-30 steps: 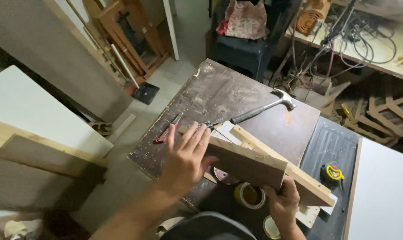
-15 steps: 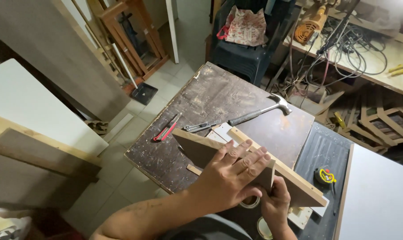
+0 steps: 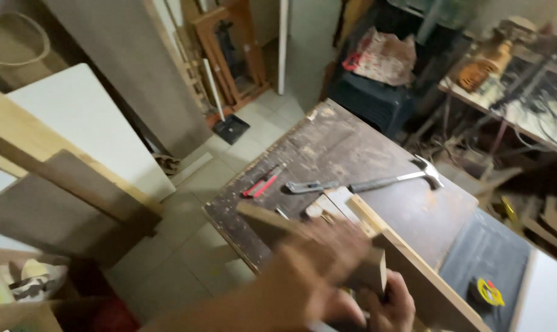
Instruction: Applying adhesive tape and liquid finish to the edges of wooden boards in a workshop environment.
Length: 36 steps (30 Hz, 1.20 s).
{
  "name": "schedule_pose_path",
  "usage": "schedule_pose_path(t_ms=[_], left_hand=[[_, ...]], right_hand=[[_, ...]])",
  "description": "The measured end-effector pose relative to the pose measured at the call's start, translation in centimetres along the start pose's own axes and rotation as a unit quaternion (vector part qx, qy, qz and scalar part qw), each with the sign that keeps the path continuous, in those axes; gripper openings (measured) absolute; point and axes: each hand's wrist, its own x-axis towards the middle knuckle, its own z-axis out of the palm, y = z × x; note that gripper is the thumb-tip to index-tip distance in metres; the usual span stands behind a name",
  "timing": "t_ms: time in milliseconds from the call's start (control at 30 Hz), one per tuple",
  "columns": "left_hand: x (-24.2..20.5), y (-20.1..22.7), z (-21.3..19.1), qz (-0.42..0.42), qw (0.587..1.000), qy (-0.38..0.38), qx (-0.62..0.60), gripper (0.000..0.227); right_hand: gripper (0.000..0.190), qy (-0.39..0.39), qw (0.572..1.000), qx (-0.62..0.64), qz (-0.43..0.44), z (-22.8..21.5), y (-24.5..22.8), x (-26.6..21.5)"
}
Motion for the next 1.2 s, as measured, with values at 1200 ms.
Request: schedule_pose_path(t_ms=[1200], left_hand=[[-12.3,-9.8,1.1,-0.501,0.771,0.120,-0.374,0.056]], right_hand=[[0.059,-0.152,0.889,0.204,0.380,0.6,-5.6,4.2]])
